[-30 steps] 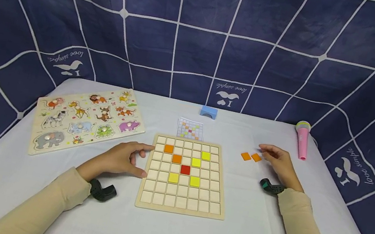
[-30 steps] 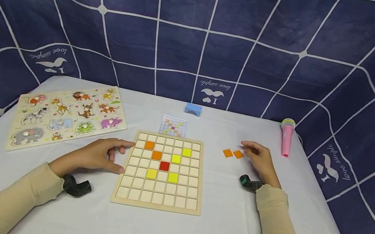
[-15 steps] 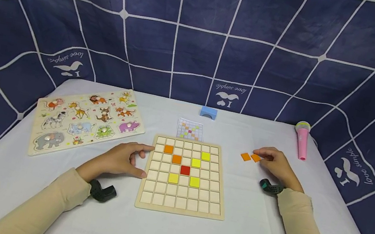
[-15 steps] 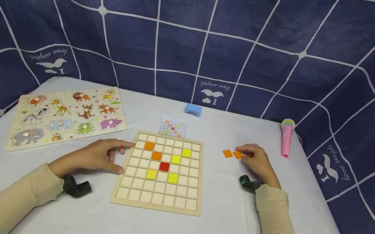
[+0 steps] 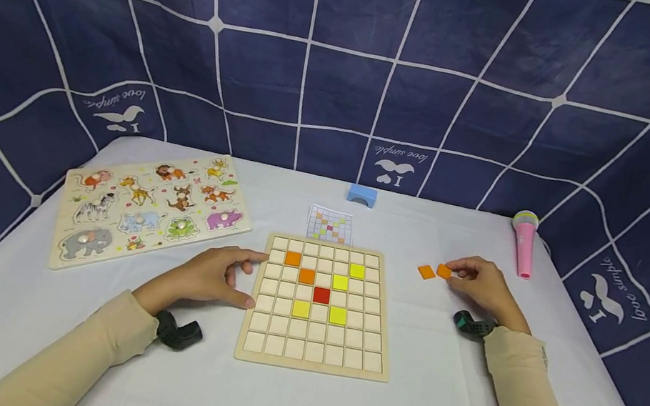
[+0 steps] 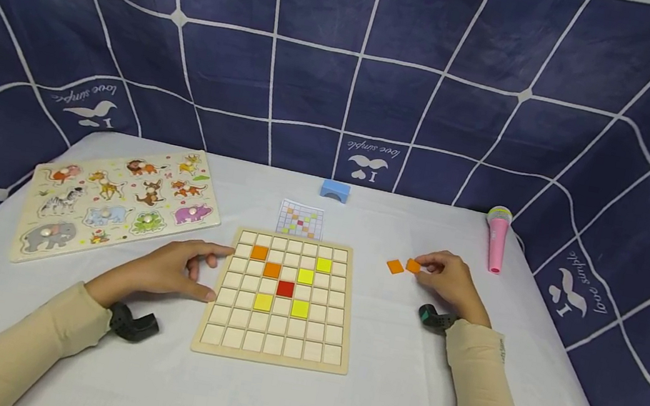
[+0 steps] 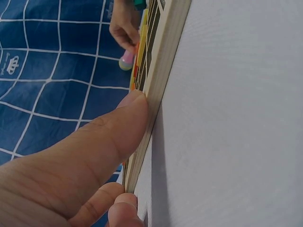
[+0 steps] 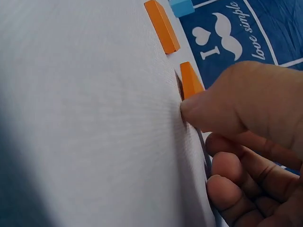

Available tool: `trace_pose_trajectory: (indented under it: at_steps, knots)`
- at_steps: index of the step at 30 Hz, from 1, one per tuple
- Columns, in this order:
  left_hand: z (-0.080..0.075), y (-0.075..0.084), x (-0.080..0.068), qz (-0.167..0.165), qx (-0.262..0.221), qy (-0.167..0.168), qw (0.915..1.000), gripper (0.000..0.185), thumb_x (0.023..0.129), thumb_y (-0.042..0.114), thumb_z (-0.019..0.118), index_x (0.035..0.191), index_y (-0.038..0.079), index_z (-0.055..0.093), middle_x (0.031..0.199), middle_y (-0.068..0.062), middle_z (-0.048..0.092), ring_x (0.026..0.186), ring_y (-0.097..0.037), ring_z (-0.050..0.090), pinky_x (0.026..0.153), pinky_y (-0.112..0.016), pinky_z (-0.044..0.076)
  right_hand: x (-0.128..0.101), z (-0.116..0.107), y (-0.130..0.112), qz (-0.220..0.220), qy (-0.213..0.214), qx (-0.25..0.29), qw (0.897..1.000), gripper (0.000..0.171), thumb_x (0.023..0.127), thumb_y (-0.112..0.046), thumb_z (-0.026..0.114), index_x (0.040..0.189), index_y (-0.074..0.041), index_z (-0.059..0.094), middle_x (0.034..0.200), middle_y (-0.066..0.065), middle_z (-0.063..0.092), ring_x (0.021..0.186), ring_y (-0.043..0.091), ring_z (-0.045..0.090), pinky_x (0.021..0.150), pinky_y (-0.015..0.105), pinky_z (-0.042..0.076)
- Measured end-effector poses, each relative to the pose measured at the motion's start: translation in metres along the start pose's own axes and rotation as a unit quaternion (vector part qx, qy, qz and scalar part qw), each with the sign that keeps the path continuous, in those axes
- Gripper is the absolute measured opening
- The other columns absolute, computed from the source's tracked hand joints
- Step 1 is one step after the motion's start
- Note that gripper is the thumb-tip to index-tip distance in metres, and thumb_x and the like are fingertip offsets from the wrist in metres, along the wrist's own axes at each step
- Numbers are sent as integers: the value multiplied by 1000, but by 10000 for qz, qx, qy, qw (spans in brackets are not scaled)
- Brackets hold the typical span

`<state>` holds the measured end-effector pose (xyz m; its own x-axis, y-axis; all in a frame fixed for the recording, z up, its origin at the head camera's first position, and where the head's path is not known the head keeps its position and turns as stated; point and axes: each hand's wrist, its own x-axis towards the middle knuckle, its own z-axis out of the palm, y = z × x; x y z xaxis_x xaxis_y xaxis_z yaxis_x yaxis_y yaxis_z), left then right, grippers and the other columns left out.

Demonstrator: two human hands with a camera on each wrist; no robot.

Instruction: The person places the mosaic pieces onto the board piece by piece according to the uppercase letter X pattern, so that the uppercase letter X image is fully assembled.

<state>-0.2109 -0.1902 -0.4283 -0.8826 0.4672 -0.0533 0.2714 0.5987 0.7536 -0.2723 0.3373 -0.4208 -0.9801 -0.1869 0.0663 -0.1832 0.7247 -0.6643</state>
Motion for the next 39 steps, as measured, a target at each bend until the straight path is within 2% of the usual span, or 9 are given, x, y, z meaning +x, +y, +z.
trace_pose_trajectory:
  at_steps: [6, 11, 13, 21, 31, 39]
  knots:
    - [0, 1, 0, -3, 5, -5, 10000, 84, 78, 23, 99, 150, 2, 62, 110, -5, 59, 78, -18, 55, 69, -28, 45, 1, 2, 0, -186, 218, 259, 9993, 30, 92, 0, 80, 116, 14, 72, 99, 16, 72, 80, 6, 56, 71, 16, 46]
    - [0, 1, 0, -1, 10, 3, 10000, 84, 78, 23, 99, 150, 2, 62, 109, -5, 59, 77, -19, 55, 69, -28, 45, 3, 4, -7, -438, 353, 525, 9970, 27, 90, 4, 80, 114, 14, 72, 91, 4, 69, 77, 5, 56, 69, 15, 47]
    - [0, 1, 0, 2, 11, 10, 10000, 84, 78, 23, 99, 150, 2, 62, 109, -4, 59, 77, -19, 55, 69, -28, 45, 4, 4, -10, -472, 360, 546, 9967, 27, 90, 4, 80, 114, 13, 72, 91, 5, 69, 77, 5, 56, 69, 15, 47]
    - [0, 1, 0, 33, 0, 13, 10000, 84, 78, 24, 99, 150, 2, 62, 109, -4, 59, 77, -18, 55, 69, -28, 46, 5, 7, -23, -515, 235, 496, 9972, 29, 90, 4, 82, 116, 13, 73, 98, 18, 71, 79, 7, 58, 71, 16, 50]
    - [0, 1, 1, 20, 42, 25, 10000, 84, 77, 24, 99, 150, 2, 62, 109, -4, 59, 77, -18, 55, 69, -28, 45, 6, 14, -41, -885, 47, 393, 9953, 28, 87, 4, 83, 114, 9, 76, 94, 13, 71, 84, 12, 59, 78, 18, 49]
    - [0, 1, 0, 7, 42, 22, 10000, 84, 77, 24, 99, 150, 2, 63, 109, -4, 59, 76, -18, 55, 68, -28, 45, 6, 26, -55, -1094, -207, 451, 9928, 27, 86, 5, 84, 112, 7, 77, 89, 7, 69, 82, 16, 59, 77, 23, 49]
